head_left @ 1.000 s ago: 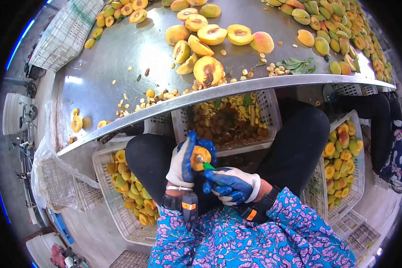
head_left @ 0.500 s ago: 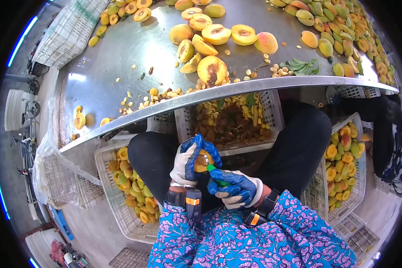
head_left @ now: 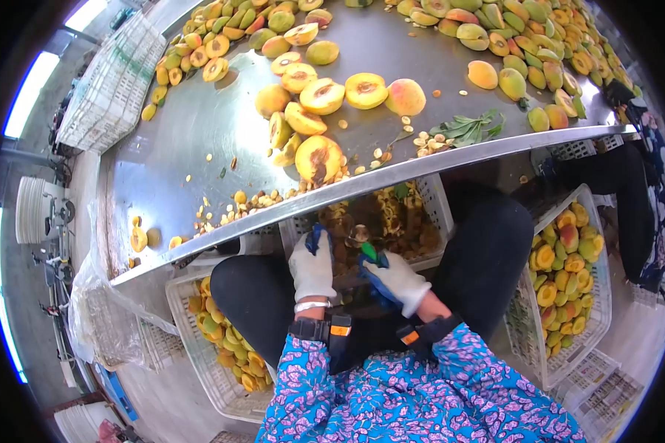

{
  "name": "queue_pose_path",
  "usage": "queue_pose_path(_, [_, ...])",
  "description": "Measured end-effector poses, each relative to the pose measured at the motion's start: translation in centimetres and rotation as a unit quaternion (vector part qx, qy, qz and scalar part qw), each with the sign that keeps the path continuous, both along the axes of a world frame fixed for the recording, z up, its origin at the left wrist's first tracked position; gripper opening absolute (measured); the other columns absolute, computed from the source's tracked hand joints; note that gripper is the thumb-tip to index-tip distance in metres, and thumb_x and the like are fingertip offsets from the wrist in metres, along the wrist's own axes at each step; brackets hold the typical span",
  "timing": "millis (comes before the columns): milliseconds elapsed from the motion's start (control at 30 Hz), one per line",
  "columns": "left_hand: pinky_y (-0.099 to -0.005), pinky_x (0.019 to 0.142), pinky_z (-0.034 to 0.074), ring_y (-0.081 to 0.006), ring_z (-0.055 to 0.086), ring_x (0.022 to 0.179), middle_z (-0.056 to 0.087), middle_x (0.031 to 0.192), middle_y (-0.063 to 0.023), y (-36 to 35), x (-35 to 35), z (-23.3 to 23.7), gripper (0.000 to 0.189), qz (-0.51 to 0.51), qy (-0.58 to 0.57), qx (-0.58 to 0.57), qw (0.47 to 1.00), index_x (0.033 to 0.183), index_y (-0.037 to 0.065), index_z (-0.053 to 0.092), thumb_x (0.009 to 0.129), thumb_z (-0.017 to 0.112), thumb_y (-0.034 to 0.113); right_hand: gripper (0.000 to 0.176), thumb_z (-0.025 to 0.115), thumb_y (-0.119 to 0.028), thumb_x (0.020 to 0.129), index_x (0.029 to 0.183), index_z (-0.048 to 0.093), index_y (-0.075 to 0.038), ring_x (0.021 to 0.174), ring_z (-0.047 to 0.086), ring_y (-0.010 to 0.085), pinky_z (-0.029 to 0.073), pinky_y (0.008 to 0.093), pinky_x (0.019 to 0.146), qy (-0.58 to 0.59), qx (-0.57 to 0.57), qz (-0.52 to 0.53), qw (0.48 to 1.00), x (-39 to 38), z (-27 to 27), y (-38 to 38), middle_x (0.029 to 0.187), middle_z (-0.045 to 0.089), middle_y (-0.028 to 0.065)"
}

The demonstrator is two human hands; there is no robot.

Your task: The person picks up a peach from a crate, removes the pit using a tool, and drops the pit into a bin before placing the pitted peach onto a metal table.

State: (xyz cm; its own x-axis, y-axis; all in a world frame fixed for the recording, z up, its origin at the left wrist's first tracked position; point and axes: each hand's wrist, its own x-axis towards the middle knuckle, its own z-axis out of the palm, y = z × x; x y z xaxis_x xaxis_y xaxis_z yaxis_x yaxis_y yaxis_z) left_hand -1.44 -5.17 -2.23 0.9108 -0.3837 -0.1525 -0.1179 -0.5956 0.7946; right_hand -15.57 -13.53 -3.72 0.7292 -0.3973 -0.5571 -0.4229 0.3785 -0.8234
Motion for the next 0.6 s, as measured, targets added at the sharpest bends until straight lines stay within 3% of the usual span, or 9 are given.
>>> queue_pose_path(67, [-0.0339, 0.067, 0.047, -0.0241, 0.063, 0.071, 0.065, 0.079, -0.0130, -0.4, -0.6, 2.7, 0.030, -0.067, -0.091, 0.083, 0.990, 0.087, -0.003, 0.063, 0.082, 0.062, 0.027, 0.036, 0.057, -0.033, 0.085, 0.091, 0.059, 0.002, 0.079, 0.061, 0.0379, 0.047, 0.0434, 0.067, 0.174, -0.262, 0.080, 0.946, 0.2, -1.1, -0.6, 0.085, 0.063, 0.0227])
queue_pose_path(133, [-0.0315, 0.076, 0.047, -0.0209, 0.062, 0.081, 0.066, 0.087, -0.0142, 0.2, -1.2, 7.6, 0.029, -0.034, -0.074, 0.061, 0.995, 0.099, -0.004, 0.062, 0.080, 0.066, 0.017, 0.038, 0.057, -0.034, 0.084, 0.092, 0.058, 0.003, 0.087, 0.058, 0.0415, 0.045, 0.0465, 0.073, 0.137, -0.220, 0.069, 0.963, -0.2, -0.8, -0.5, 0.089, 0.061, 0.0264])
queue_pose_path(167, [-0.0311, 0.075, 0.048, -0.0215, 0.062, 0.080, 0.064, 0.085, -0.0129, 1.9, -0.4, 7.5, 0.022, -0.024, -0.106, -0.045, 0.993, 0.094, 0.000, 0.064, 0.076, 0.067, 0.013, 0.039, 0.058, -0.035, 0.083, 0.092, 0.058, 0.003, 0.091, 0.056, 0.0433, 0.044, 0.0480, 0.075, 0.120, -0.196, 0.063, 0.971, -0.6, -0.6, -0.2, 0.092, 0.060, 0.0282])
queue_pose_path(267, [-0.0295, 0.079, 0.046, -0.0171, 0.060, 0.084, 0.064, 0.091, -0.0092, 6.9, 2.4, 12.3, 0.022, 0.047, -0.191, -0.063, 0.978, 0.097, -0.002, 0.062, 0.077, 0.065, 0.006, 0.031, 0.058, -0.030, 0.085, 0.093, 0.056, 0.000, 0.071, 0.061, 0.0362, 0.047, 0.0419, 0.064, 0.148, -0.169, 0.075, 0.972, -0.8, -1.0, 0.2, 0.076, 0.062, 0.0206])
queue_pose_path(333, [-0.0309, 0.080, 0.047, -0.0208, 0.060, 0.084, 0.064, 0.092, -0.0111, 12.0, 5.2, 14.7, 0.024, 0.100, -0.230, 0.073, 0.965, 0.098, -0.001, 0.062, 0.077, 0.066, 0.010, 0.037, 0.057, -0.035, 0.084, 0.095, 0.057, 0.000, 0.082, 0.060, 0.0400, 0.046, 0.0446, 0.071, 0.148, -0.170, 0.088, 0.970, -0.6, -1.2, 0.5, 0.084, 0.062, 0.0240])
queue_pose_path(400, [-0.0361, 0.081, 0.046, -0.0316, 0.060, 0.088, 0.063, 0.095, -0.0150, 17.3, 8.2, 15.7, 0.034, 0.131, -0.286, 0.334, 0.889, 0.102, 0.000, 0.062, 0.074, 0.069, 0.017, 0.044, 0.055, -0.040, 0.085, 0.098, 0.056, 0.002, 0.090, 0.058, 0.0427, 0.044, 0.0476, 0.077, 0.141, -0.196, 0.118, 0.963, -0.6, 0.8, 0.2, 0.092, 0.061, 0.0270])
queue_pose_path(467, [-0.0352, 0.083, 0.046, -0.0286, 0.060, 0.091, 0.063, 0.097, -0.0141, 17.5, 8.2, 16.7, 0.037, 0.142, -0.365, 0.417, 0.820, 0.107, 0.000, 0.060, 0.074, 0.069, 0.015, 0.044, 0.054, -0.041, 0.085, 0.099, 0.055, 0.001, 0.089, 0.058, 0.0429, 0.045, 0.0480, 0.077, 0.133, -0.195, 0.137, 0.962, -0.8, 0.7, 0.4, 0.092, 0.061, 0.0266])
queue_pose_path(533, [-0.0329, 0.084, 0.046, -0.0249, 0.061, 0.091, 0.063, 0.098, -0.0138, 15.2, 9.0, 16.1, 0.041, 0.114, -0.296, 0.139, 0.938, 0.112, 0.001, 0.058, 0.074, 0.070, 0.012, 0.044, 0.054, -0.042, 0.085, 0.099, 0.054, 0.001, 0.089, 0.058, 0.0431, 0.045, 0.0483, 0.077, 0.129, -0.176, 0.149, 0.965, -1.0, 0.9, 0.5, 0.092, 0.061, 0.0265])
queue_pose_path(600, [-0.0314, 0.083, 0.047, -0.0220, 0.062, 0.090, 0.064, 0.099, -0.0138, 6.0, 6.1, 16.8, 0.044, 0.038, -0.141, -0.077, 0.986, 0.114, 0.000, 0.058, 0.073, 0.070, 0.010, 0.041, 0.055, -0.039, 0.085, 0.098, 0.055, -0.001, 0.081, 0.060, 0.0393, 0.046, 0.0465, 0.071, 0.133, -0.196, 0.150, 0.960, -1.3, 1.0, 0.5, 0.085, 0.062, 0.0233])
